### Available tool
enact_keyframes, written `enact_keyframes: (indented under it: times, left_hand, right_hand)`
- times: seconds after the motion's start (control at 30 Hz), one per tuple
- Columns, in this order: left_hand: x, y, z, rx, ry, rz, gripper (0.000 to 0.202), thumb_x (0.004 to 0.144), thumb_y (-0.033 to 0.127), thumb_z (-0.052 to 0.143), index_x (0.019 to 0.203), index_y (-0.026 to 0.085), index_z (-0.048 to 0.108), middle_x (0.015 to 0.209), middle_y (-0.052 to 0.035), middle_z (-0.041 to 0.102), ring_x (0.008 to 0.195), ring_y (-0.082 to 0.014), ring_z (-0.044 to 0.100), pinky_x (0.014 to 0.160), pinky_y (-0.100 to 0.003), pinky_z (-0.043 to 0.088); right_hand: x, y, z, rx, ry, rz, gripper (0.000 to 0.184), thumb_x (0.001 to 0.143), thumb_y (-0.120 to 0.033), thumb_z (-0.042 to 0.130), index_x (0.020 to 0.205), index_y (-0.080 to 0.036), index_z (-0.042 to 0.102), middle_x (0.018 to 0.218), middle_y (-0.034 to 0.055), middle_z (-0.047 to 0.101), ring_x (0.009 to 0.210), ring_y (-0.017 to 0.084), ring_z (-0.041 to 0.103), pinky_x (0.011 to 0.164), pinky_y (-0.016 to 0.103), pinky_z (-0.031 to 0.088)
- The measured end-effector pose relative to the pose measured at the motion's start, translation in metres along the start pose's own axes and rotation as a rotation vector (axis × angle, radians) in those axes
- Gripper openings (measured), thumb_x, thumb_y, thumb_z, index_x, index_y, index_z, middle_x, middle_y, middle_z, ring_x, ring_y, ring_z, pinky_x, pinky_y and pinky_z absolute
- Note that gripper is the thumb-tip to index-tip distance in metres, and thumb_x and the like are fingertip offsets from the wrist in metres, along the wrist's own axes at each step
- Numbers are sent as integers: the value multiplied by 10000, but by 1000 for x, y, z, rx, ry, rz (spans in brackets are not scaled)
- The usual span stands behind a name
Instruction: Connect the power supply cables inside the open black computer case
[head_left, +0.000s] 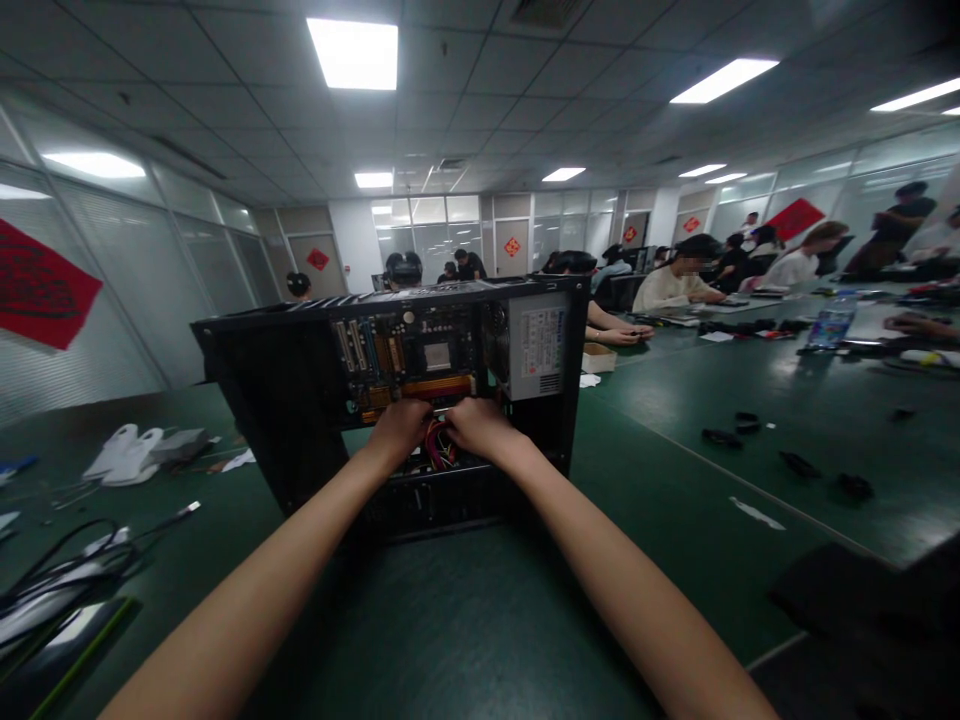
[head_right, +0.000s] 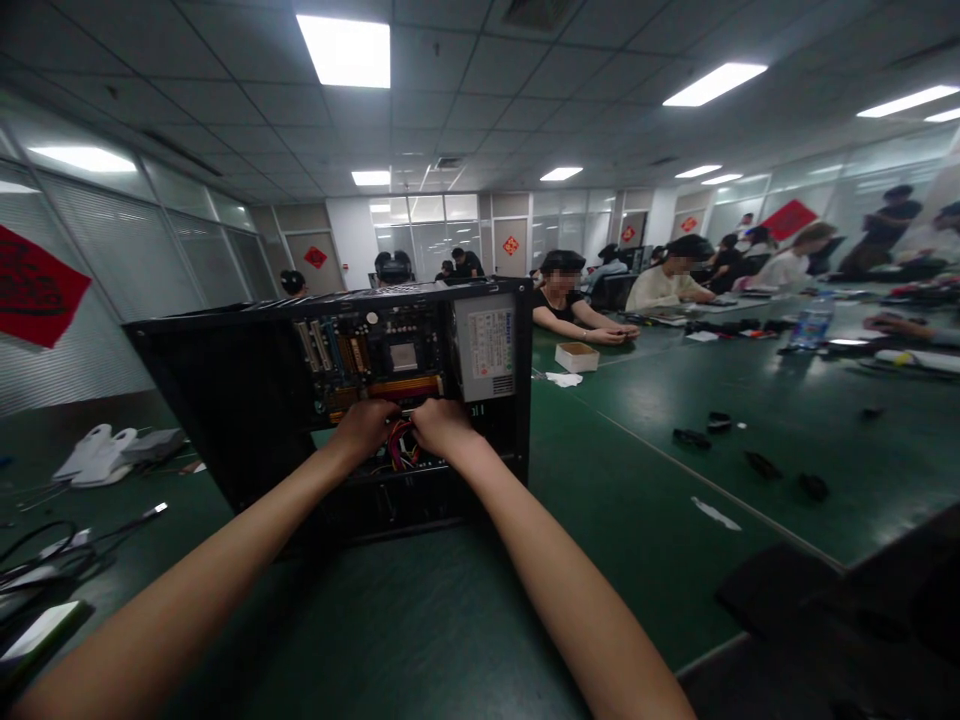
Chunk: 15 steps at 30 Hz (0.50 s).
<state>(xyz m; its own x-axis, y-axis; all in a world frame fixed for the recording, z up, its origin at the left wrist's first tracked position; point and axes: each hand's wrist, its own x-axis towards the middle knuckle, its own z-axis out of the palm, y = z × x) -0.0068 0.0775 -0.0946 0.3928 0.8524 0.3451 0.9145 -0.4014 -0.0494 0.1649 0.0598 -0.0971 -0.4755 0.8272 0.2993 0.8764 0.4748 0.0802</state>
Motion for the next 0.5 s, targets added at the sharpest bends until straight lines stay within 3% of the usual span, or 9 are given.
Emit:
enact_keyframes:
  times: [0.2, 0.5]
  left_hand:
    - [2, 1, -2, 9, 7, 7, 230, 913, 222, 514, 960, 180, 736, 990, -140, 745, 943, -273, 713, 753, -317, 510]
    - [2, -1, 2, 30, 37, -57, 230, 902, 310, 571, 1022, 215, 742, 983, -117, 758, 939, -292, 713, 762, -332, 510]
  right_hand:
    - [0, 1, 0, -14, 35, 9, 311, 950, -339, 498, 1054, -167, 734, 1053, 162, 725, 976, 281, 701, 792, 342, 522]
    - [0, 2, 2, 8, 85, -8, 295, 935, -309, 515, 1040, -146, 737, 1033, 158, 726, 963, 273, 691, 779, 326, 514]
